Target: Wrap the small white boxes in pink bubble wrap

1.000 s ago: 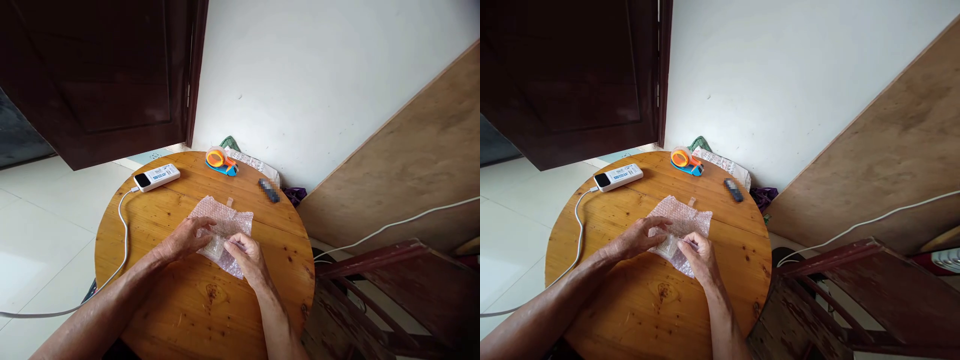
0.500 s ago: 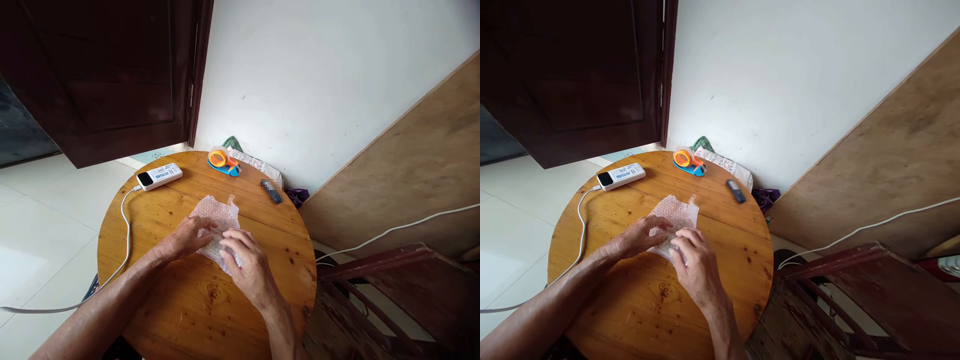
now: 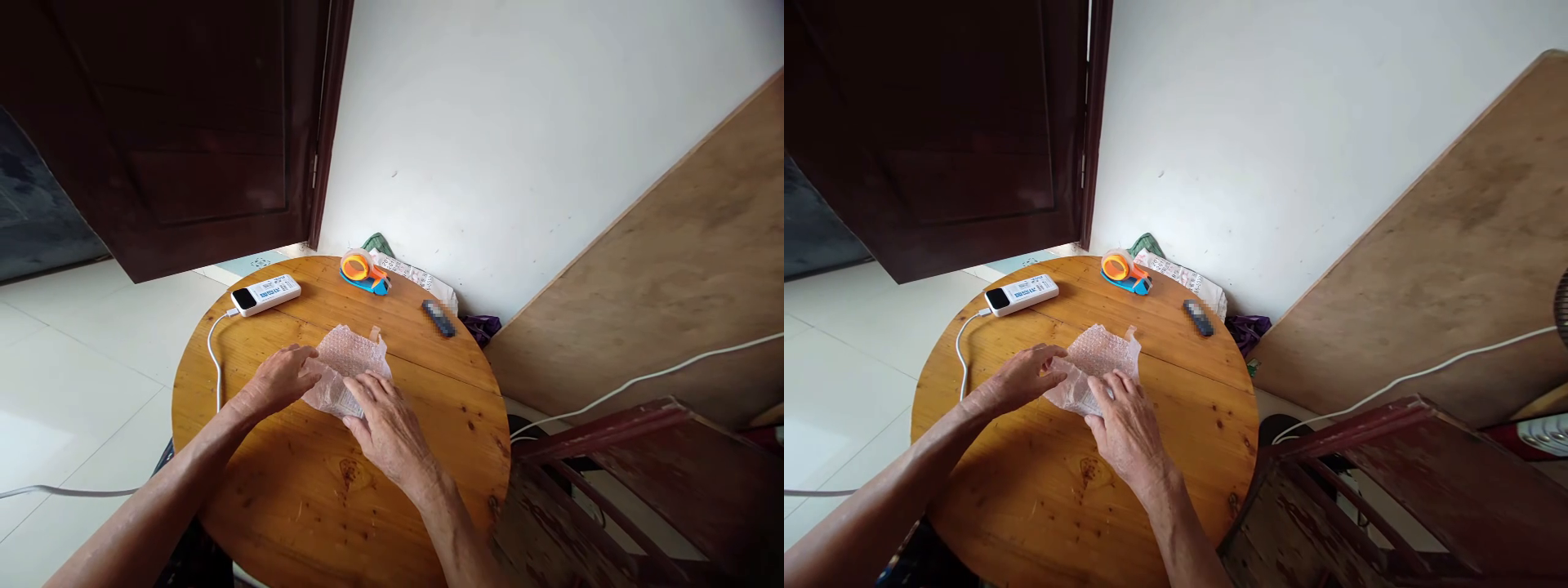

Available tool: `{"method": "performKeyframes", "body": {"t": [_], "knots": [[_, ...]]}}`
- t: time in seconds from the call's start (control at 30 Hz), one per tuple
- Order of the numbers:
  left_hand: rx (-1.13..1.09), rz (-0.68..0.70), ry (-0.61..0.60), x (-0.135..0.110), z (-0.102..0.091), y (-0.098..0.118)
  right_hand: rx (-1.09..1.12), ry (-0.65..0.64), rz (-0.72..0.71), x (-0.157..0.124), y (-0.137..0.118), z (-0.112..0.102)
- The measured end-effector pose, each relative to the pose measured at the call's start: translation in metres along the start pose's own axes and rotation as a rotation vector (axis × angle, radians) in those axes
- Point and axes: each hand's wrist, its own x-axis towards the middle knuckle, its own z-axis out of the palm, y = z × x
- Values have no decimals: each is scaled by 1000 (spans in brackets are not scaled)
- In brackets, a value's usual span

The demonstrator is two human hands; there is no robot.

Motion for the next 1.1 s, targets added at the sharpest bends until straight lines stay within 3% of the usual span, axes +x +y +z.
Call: {"method": "performKeyframes", "body": {"t": [0.17, 0.33, 0.6, 0.7, 0.8, 0.9, 1.1], "knots": [[14, -159, 8, -8, 6, -5, -86, -99, 16, 3, -3, 6], [-41, -209, 1, -11, 7, -4, -105, -101, 13, 7, -5, 7], [-748, -207, -116, -10, 16, 6, -122, -153, -8, 18, -10, 1], [-821, -180, -100, -10, 22, 22, -120, -160, -6, 20, -11, 0], [-693, -106, -27, -11, 30, 36, -96, -128, 50, 22, -11, 5], [-424, -17, 58, -14, 34, 46, -51, -91, 85, 19, -8, 10], [-42, 68, -32, -23, 26, 60, 158, 31, 98, -8, 11, -2]]}}
